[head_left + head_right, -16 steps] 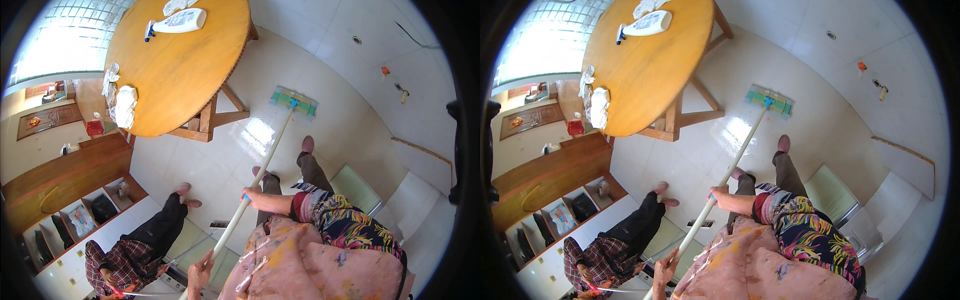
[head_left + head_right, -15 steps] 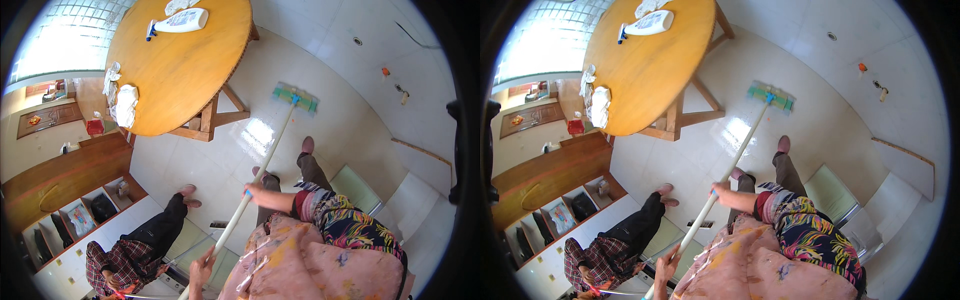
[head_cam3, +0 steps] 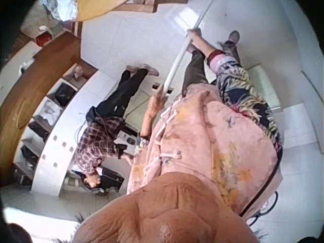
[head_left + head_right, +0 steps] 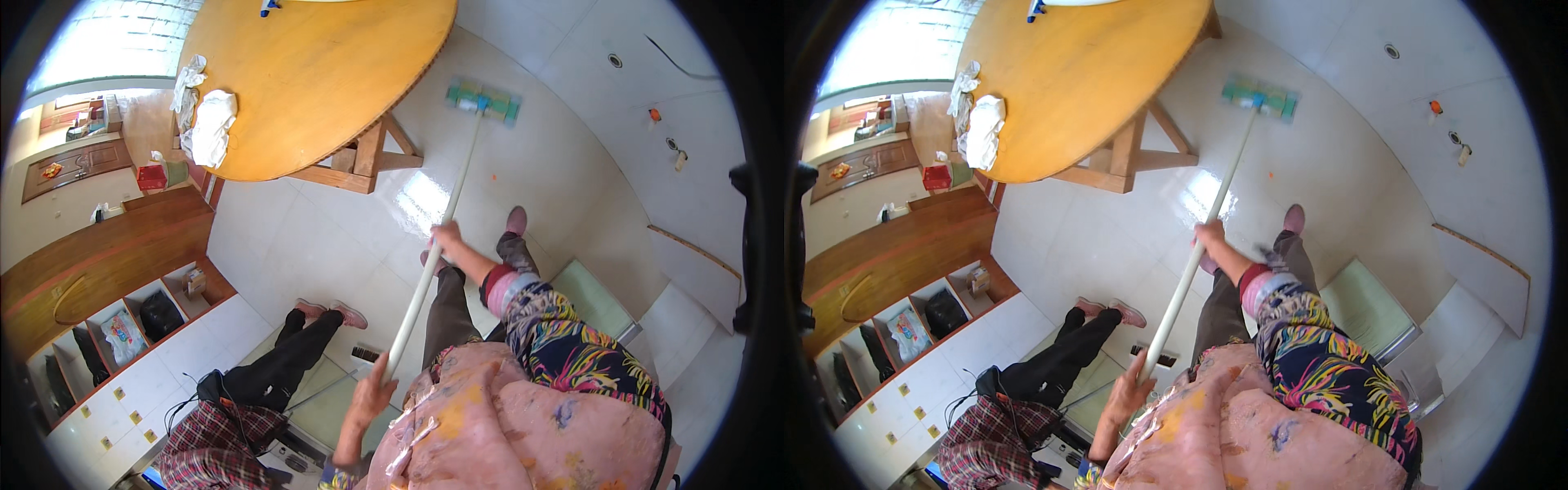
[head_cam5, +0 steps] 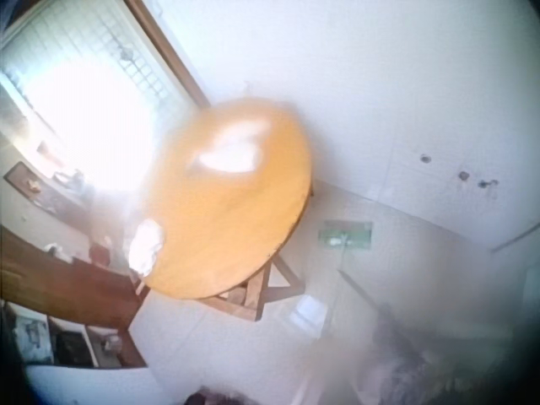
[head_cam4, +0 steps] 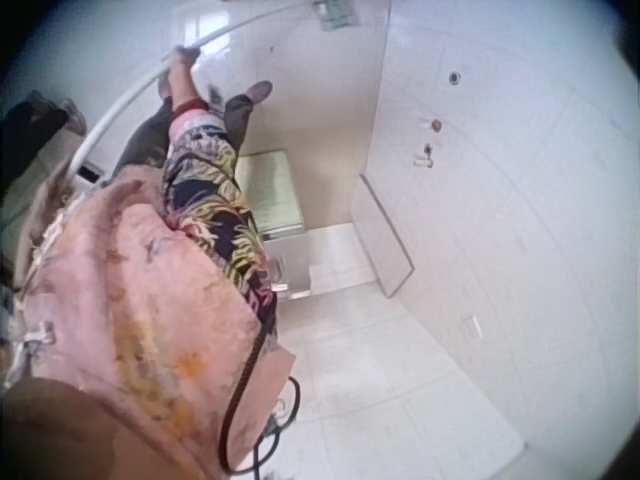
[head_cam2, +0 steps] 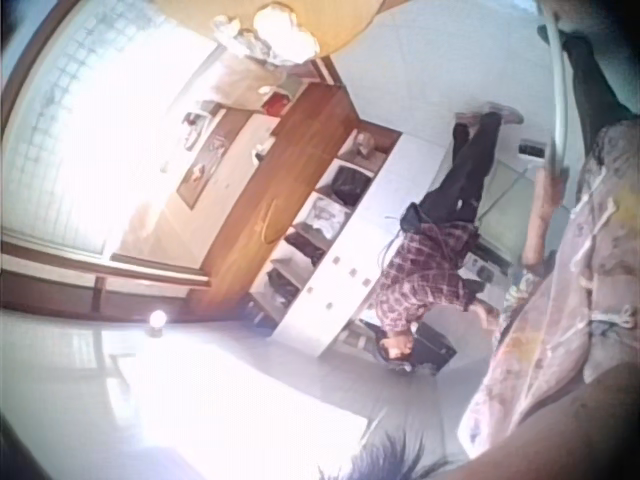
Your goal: The person mops the kitchen floor using a flat mop, rinsing the mop head in the sink and wringing it out. They continue mopping around a round table and near the doorway while another person sweeps nearby.
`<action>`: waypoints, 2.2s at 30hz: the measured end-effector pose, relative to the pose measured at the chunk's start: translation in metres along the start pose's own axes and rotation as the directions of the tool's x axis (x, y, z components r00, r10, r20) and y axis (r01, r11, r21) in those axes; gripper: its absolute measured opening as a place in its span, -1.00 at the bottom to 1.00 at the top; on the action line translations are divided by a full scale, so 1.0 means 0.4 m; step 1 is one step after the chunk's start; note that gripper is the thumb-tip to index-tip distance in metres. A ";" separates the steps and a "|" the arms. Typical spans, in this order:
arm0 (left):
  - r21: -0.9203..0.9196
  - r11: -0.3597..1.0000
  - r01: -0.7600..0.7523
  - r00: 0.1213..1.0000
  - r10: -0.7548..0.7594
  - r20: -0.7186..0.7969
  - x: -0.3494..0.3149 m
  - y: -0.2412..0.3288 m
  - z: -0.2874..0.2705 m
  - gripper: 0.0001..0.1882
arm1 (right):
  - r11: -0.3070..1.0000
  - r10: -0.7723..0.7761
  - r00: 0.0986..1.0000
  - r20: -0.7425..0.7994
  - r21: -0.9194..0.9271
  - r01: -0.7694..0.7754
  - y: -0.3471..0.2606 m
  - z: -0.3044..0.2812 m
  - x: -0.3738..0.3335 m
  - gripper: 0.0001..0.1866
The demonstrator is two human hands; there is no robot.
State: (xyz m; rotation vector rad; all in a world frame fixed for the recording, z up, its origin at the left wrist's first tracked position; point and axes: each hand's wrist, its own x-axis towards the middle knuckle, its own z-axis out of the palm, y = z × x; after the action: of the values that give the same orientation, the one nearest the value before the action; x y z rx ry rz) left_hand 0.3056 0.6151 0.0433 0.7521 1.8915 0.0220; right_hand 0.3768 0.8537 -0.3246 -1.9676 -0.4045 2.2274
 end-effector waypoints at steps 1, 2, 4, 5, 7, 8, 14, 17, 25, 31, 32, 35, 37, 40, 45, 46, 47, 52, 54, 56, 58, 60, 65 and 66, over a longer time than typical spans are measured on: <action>0.001 1.000 0.011 1.000 -0.011 -0.001 -0.048 -0.021 -0.010 -0.27 | 1.000 -0.004 0.999 -0.035 0.007 0.004 0.065 0.027 -0.045 -0.84; -0.026 0.998 0.058 0.998 -0.058 0.013 -0.106 -0.040 -0.030 -0.29 | 0.998 0.052 0.995 0.081 -0.041 -0.049 0.120 0.052 -0.092 -0.83; -0.074 0.983 0.170 0.985 -0.168 0.032 -0.215 -0.069 -0.079 -0.31 | 0.990 0.141 0.979 0.146 -0.049 -0.135 0.211 0.108 -0.192 -0.84; -0.092 0.964 0.250 0.968 -0.247 0.037 -0.273 -0.082 -0.106 -0.32 | 0.984 0.174 0.978 0.114 0.009 -0.177 0.263 0.147 -0.252 -0.85; 0.055 0.953 0.298 0.954 -0.298 -0.007 -0.352 -0.113 -0.160 -0.31 | 0.966 0.260 0.952 0.164 -0.036 -0.257 0.318 0.193 -0.330 -0.87; 0.129 0.939 0.320 0.948 -0.318 -0.033 -0.375 -0.133 -0.188 -0.31 | 0.958 0.281 0.943 0.176 0.002 -0.286 0.336 0.215 -0.358 -0.88; 0.129 0.973 0.193 0.981 -0.188 -0.049 -0.405 -0.209 -0.321 -0.33 | 0.941 0.288 0.939 0.190 0.123 -0.314 0.349 0.281 -0.438 -0.87; 0.236 0.968 0.089 0.992 -0.064 -0.112 -0.376 -0.194 -0.340 -0.37 | 0.955 0.227 0.960 0.163 0.158 -0.252 0.312 0.282 -0.426 -0.88; 0.831 0.549 0.091 0.884 0.340 -0.321 -0.269 -0.004 -0.318 -0.23 | 0.937 -0.042 0.997 -0.070 0.345 0.064 -0.057 0.111 -0.129 -0.80; 0.905 0.423 0.038 0.903 0.373 -0.212 -0.243 0.164 -0.322 -0.28 | 0.966 -0.253 0.956 -0.150 -0.100 0.240 -0.314 -0.111 -0.065 -0.37; 0.910 0.414 -0.025 0.899 0.408 -0.161 -0.207 0.176 -0.331 -0.29 | 0.821 -0.497 0.833 -0.243 -0.441 0.361 -0.305 -0.120 -0.084 -0.47; 0.918 0.395 -0.034 0.927 0.357 -0.119 -0.120 0.178 -0.389 -0.28 | 0.189 -0.880 0.468 0.075 -0.850 0.491 -0.293 -0.169 -0.135 -0.65; 0.907 0.415 -0.077 0.922 0.376 -0.093 -0.097 0.153 -0.432 -0.29 | -0.117 -0.918 0.275 0.287 -0.856 0.503 -0.299 -0.178 -0.154 -0.66; 0.901 0.418 -0.116 0.915 0.398 -0.067 -0.057 0.098 -0.493 -0.29 | -0.316 -0.894 0.168 0.415 -0.851 0.421 -0.334 -0.155 -0.146 -0.67; 0.859 0.463 -0.216 0.934 0.354 0.043 -0.026 -0.025 -0.697 -0.29 | -0.294 -0.864 0.251 0.437 -0.842 0.452 -0.253 0.028 -0.115 -0.67; 0.836 0.487 -0.253 0.933 0.352 0.077 -0.037 -0.055 -0.752 -0.28 | -0.261 -0.851 0.294 0.434 -0.837 0.482 -0.200 0.087 -0.116 -0.68; 0.819 0.482 -0.311 0.911 0.396 0.113 -0.034 -0.079 -0.809 -0.28 | -0.226 -0.844 0.326 0.426 -0.833 0.505 -0.161 0.137 -0.115 -0.70; 0.855 0.468 -0.223 0.970 0.195 0.147 -0.080 -0.147 -1.069 -0.39 | -0.090 -0.877 0.308 0.369 -0.756 0.648 0.052 0.360 -0.162 -0.83; 0.883 0.450 -0.136 0.989 0.111 0.096 -0.121 -0.151 -1.162 -0.27 | -0.029 -0.876 0.326 0.355 -0.714 0.700 0.103 0.463 -0.192 -0.81; 0.909 0.329 -0.256 0.934 0.328 0.145 -0.146 -0.160 -1.243 -0.30 | -0.003 -0.873 0.331 0.358 -0.683 0.730 0.145 0.562 -0.223 -0.82; 0.954 0.294 -0.057 0.993 0.111 0.025 -0.182 -0.182 -1.321 -0.40 | 0.040 -0.824 0.406 0.396 -0.674 0.738 0.194 0.664 -0.259 -0.85; 0.908 0.419 -0.022 0.991 0.126 -0.035 -0.192 -0.225 -1.378 -0.44 | 0.073 -0.705 0.518 0.484 -0.677 0.732 0.222 0.761 -0.284 -0.82; 0.883 0.470 0.017 0.989 0.122 -0.083 -0.200 -0.340 -1.450 -0.48 | 0.027 -0.603 0.471 0.644 -0.574 0.819 0.298 0.906 -0.352 -0.79; 0.888 0.460 0.012 0.989 0.125 -0.078 -0.192 -0.352 -1.454 -0.49 | 0.011 -0.602 0.445 0.663 -0.551 0.834 0.305 0.910 -0.358 -0.78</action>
State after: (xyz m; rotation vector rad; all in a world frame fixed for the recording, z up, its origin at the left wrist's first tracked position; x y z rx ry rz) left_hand -0.2302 0.6469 0.3189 1.5548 1.9306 -1.0004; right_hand 0.0445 0.6584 -0.1850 -0.9892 -2.3525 1.4698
